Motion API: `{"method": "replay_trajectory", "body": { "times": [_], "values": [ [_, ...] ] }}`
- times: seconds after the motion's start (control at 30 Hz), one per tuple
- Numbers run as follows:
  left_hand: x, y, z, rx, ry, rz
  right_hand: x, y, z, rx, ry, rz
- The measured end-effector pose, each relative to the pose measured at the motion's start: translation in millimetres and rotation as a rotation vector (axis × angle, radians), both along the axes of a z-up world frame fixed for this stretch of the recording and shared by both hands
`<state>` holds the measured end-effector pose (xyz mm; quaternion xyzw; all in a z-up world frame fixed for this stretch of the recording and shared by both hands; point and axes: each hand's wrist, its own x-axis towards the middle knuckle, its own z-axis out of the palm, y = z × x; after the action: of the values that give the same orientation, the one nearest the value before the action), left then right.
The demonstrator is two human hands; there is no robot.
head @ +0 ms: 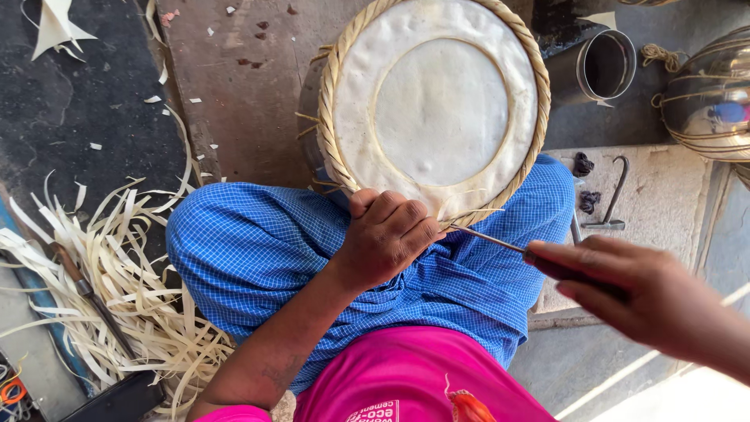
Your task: The person weaves thin strips of material through the braided rim of a drum head, using an awl to pry open gaps and pulling the strips tight by hand.
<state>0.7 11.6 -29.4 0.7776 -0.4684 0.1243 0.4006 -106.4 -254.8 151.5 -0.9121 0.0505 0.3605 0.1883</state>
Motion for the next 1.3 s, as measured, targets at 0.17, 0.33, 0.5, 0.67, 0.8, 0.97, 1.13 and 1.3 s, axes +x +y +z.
{"method": "replay_trajectory", "body": {
  "times": [0.17, 0.33, 0.5, 0.67, 0.8, 0.97, 1.13, 1.3],
  "values": [
    [-1.4, -2.6, 3.8, -0.008, 0.045, -0.007, -36.2, -10.7, -34.3, 0.130, -0.205, -0.061],
    [-0.4, -4.5, 8.0, -0.024, 0.051, 0.005, -51.9, -11.0, -56.5, 0.217, -0.264, -0.173],
    [-4.4, -9.9, 8.2, -0.009, 0.053, 0.039, -81.9, 18.7, -95.1, 0.882, -0.168, -0.950],
    [-7.7, -11.4, 7.7, -0.018, 0.047, 0.056, -100.5, 38.6, -119.6, 0.229, -0.802, -0.234],
    [-5.4, -18.6, 13.5, -0.009, 0.043, 0.073, -105.6, 77.7, -143.8, 1.206, -0.335, -1.155],
    [-8.1, -16.1, 17.4, -0.016, 0.042, 0.079, -106.8, 110.1, -206.9, 1.346, -0.213, -1.272],
    [-0.8, -20.1, 35.3, -0.056, 0.204, 0.107, -100.5, 106.1, -242.7, 1.231, -0.430, -1.046],
    [3.8, -46.6, 35.6, 0.052, 0.194, 0.135, -100.7, 98.1, -230.1, 1.224, -0.365, -0.947]
  ]
}}
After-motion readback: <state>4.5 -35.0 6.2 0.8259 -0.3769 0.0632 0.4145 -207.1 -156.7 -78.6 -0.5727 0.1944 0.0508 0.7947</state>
